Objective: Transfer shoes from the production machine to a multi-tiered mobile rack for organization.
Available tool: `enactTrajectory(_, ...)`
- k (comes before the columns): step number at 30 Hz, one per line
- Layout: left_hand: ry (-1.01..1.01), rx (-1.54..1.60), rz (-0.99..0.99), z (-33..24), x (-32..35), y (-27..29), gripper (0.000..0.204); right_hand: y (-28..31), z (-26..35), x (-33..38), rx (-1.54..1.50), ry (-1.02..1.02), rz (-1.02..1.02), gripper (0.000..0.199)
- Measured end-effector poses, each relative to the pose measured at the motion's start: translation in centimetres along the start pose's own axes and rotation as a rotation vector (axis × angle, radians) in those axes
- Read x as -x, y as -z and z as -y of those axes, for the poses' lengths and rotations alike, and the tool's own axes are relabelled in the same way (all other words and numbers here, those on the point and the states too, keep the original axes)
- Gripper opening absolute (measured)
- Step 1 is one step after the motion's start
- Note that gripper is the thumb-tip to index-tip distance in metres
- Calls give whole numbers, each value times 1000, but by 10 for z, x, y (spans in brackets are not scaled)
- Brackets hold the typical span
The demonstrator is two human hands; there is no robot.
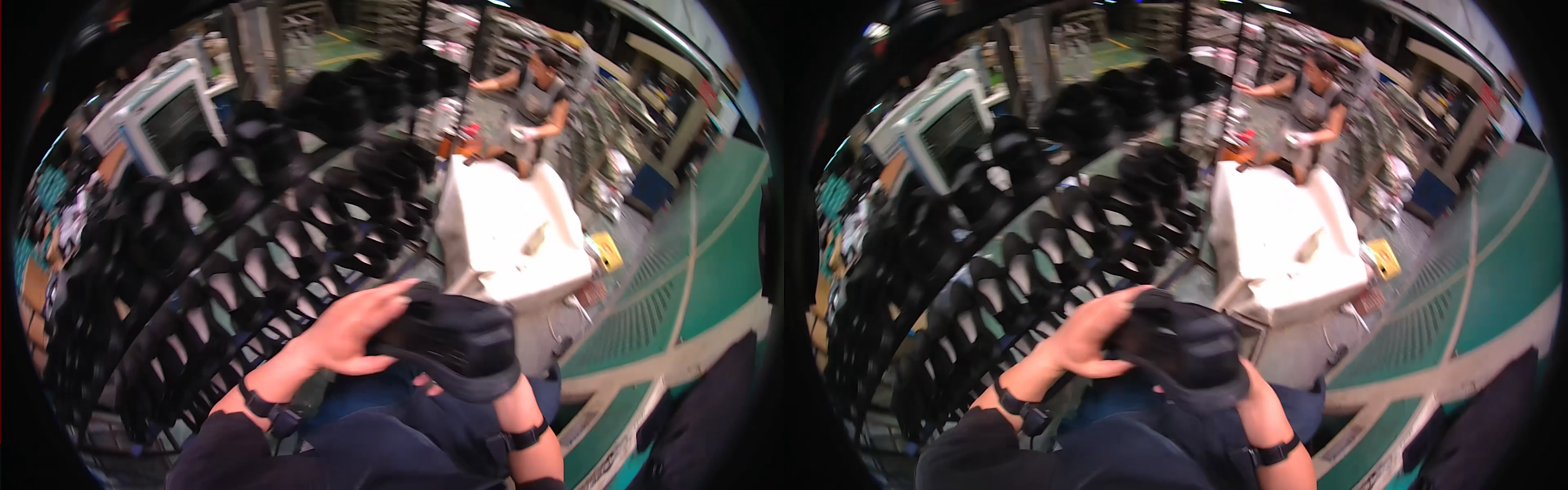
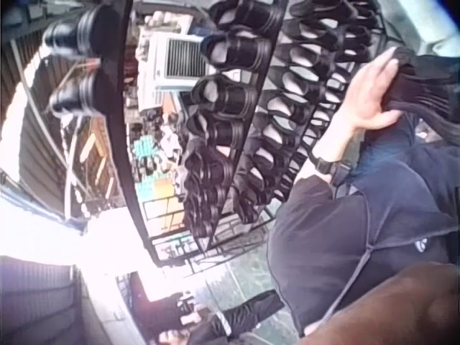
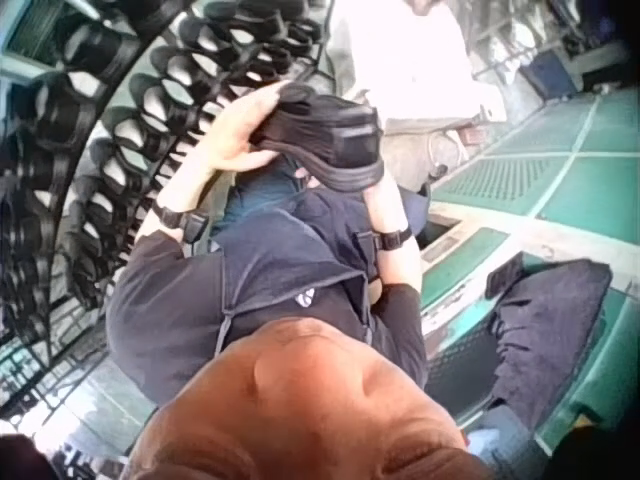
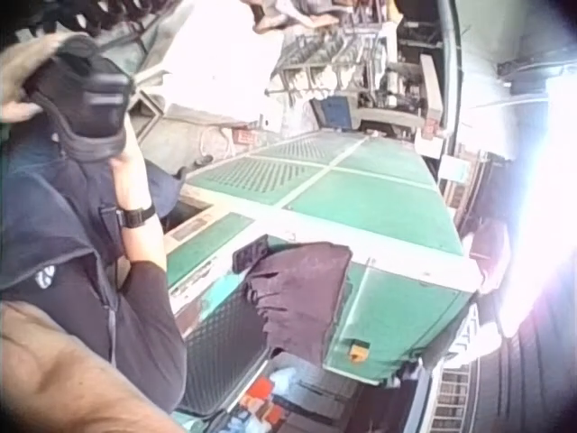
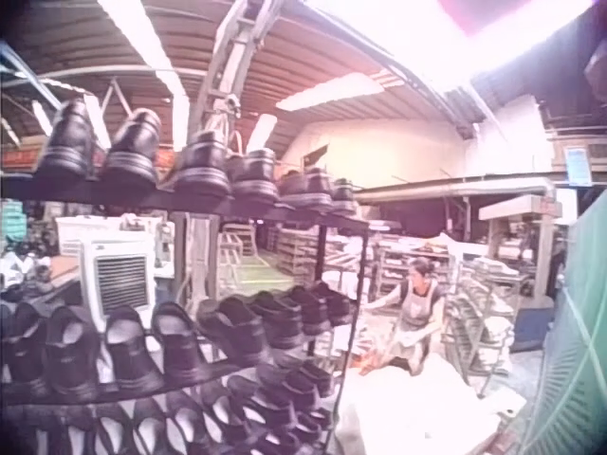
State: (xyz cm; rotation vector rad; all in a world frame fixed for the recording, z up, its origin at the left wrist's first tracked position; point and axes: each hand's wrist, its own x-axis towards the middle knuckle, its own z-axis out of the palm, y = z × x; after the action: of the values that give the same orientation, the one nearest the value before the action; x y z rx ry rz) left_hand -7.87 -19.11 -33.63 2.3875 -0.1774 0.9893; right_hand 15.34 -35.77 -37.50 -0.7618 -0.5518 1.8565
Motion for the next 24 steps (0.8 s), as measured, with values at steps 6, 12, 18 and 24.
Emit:
enactTrajectory(6, 62, 102, -305, -81, -27, -43, 82, -89, 32, -4, 322, 749, -15, 102)
enactTrajectory(12, -666, -699, -559, -107, -36, 50, 54, -169, 67, 6, 928, 975, 427, 74)
enactTrajectory(18, -382, -1469, -697, -191, -84, 240, 51, -127, 69, 11, 983, 730, 132, 38)
enactTrajectory(24, 411, -1410, -744, -220, -69, 385, 59, -91, 58, 0, 1033, 559, 63, 35)
